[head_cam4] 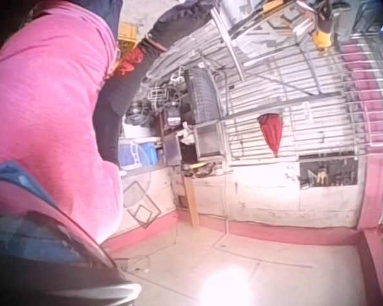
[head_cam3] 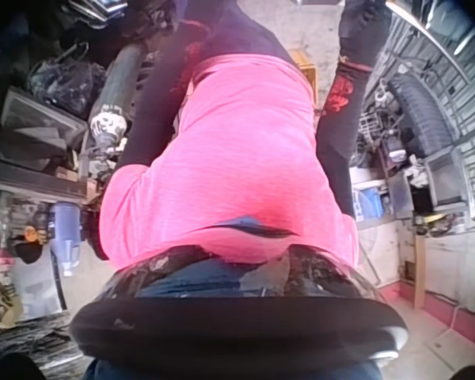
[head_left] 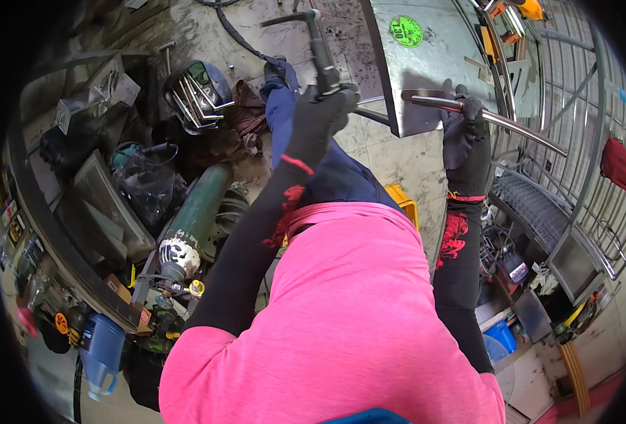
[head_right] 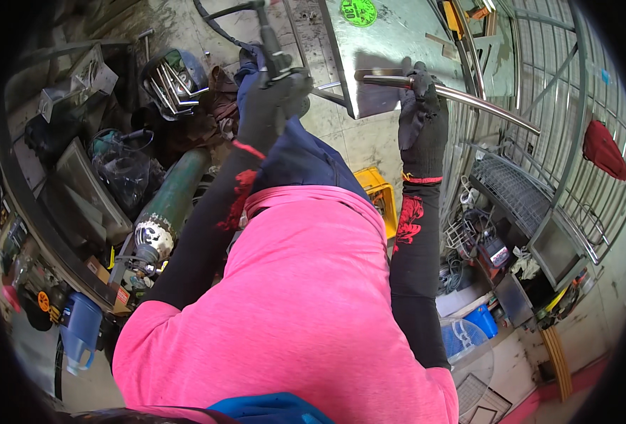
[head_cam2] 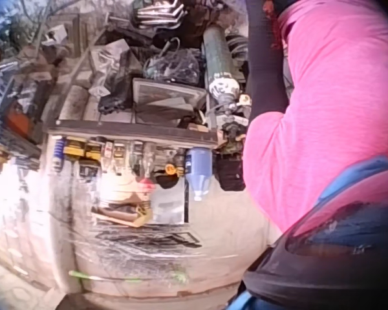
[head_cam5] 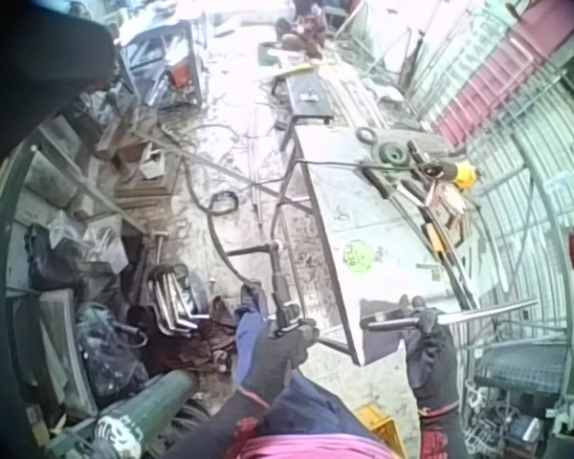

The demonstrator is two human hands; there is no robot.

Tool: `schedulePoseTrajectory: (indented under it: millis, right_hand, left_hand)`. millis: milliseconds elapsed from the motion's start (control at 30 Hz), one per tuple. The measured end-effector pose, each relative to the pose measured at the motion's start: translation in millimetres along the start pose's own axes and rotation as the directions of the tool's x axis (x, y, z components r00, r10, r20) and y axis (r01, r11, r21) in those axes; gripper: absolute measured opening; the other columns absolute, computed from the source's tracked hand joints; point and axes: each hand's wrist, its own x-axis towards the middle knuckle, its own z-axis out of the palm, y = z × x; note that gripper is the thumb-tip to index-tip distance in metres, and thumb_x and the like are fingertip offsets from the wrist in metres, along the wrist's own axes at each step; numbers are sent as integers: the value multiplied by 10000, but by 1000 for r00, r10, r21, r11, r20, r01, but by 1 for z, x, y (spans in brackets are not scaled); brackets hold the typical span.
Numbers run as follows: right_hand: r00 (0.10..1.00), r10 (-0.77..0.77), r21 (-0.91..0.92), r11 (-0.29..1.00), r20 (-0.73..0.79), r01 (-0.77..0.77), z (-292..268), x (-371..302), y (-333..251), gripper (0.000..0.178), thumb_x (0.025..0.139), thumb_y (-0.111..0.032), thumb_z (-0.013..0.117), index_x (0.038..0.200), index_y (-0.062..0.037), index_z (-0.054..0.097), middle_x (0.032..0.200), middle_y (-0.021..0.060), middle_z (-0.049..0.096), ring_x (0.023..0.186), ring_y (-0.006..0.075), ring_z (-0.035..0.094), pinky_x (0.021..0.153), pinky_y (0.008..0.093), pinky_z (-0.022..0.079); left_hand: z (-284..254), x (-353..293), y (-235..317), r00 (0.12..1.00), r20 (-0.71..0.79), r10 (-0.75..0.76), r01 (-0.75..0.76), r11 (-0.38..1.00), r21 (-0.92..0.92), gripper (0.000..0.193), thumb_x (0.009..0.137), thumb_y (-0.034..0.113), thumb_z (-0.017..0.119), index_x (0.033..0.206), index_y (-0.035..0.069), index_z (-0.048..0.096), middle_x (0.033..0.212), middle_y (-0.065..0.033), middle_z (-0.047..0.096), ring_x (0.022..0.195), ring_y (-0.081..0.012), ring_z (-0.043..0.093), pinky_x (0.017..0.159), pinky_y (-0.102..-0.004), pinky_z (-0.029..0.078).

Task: Welding two metal tubes together and smoothing the joint with an angle grinder.

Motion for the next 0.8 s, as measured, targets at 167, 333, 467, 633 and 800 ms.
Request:
schedulePoseTrajectory:
  millis: [167, 333, 467, 633, 800]
  right_hand:
    - [994, -65, -378, 921, 87, 93, -10, 2, 2, 352, 1135, -254, 566, 1346, 15, 648, 1583, 213, 518, 1575, 383, 388, 1340, 604, 239]
    - [997, -57, -326, 942, 56, 73, 9, 4, 4, 428, 1134, -268, 571, 1425, 44, 601, 1572, 206, 535, 1564, 375, 413, 1336, 608, 233]
    - [997, -52, -257, 964, 60, 66, 12, 15, 7, 500, 1131, -284, 581, 1482, 71, 553, 1571, 197, 536, 1556, 350, 431, 1328, 598, 233]
    - [998, -14, -388, 921, 66, 39, 32, 27, -1, 549, 1137, -290, 580, 1519, 100, 520, 1539, 183, 562, 1464, 275, 518, 1311, 542, 291]
    - [996, -66, -442, 893, 68, 89, 44, 17, 0, 547, 1133, -307, 605, 1508, 87, 543, 1516, 168, 580, 1373, 216, 563, 1231, 470, 430]
  left_hand:
    - [21, 15, -40, 1000, -21, -7, 7, 1000, 6, 352, 960, 131, 774, 1258, -6, 644, 1001, -100, 741, 663, -86, 611, 530, -250, 428]
    - [48, 19, -48, 986, -97, 138, -136, 990, 29, 270, 942, 60, 757, 1182, 7, 645, 910, -58, 706, 612, -66, 556, 509, -251, 414]
    - [54, 29, -43, 973, -131, 189, -178, 980, 86, 262, 922, 47, 774, 1144, 26, 637, 870, -29, 668, 611, -68, 552, 512, -256, 420]
    - [55, 38, -36, 973, -130, 188, -178, 980, 86, 257, 919, 60, 787, 1127, 34, 639, 858, -13, 651, 604, -62, 535, 499, -257, 405]
    - [54, 41, -38, 975, -133, 177, -167, 983, 83, 237, 925, 78, 793, 1105, 32, 644, 865, -6, 647, 638, -68, 556, 531, -265, 431]
